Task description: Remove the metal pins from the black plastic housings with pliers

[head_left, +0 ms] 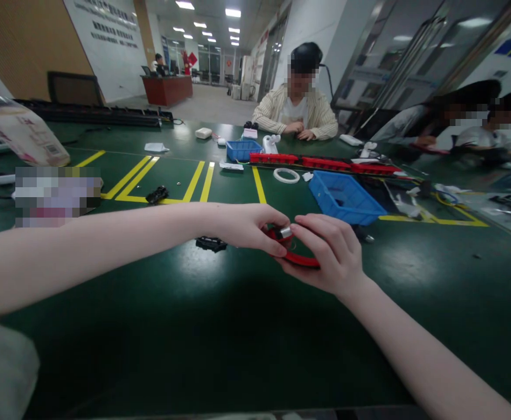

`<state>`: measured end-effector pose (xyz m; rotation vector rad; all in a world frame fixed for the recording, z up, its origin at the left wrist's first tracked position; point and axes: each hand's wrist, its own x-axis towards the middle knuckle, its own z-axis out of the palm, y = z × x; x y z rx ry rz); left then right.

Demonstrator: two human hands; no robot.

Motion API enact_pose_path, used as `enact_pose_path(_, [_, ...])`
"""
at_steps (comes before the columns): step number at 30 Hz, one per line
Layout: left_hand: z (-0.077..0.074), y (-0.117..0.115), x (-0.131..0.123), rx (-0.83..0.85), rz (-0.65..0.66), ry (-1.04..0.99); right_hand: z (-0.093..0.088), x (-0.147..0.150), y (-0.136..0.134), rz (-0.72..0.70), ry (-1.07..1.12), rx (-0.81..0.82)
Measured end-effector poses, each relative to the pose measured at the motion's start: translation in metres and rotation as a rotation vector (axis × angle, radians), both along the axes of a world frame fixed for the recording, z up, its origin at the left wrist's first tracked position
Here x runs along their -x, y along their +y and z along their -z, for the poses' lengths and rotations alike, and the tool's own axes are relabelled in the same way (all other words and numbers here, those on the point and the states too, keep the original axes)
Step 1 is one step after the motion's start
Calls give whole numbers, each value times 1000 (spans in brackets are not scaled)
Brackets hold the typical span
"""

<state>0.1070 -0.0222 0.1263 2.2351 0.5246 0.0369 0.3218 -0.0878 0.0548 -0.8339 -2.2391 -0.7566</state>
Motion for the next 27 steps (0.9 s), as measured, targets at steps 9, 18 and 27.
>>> enact_pose_path(9, [7, 2, -4, -12, -15, 16, 1, -1, -3, 63, -62, 38])
enact_pose_path(18, [13, -3, -3, 28, -90, 42, 3, 1, -3, 46, -73, 23])
enact_pose_path(27, [18, 13, 32, -186, -324, -250, 4, 2, -4, 66, -25, 21])
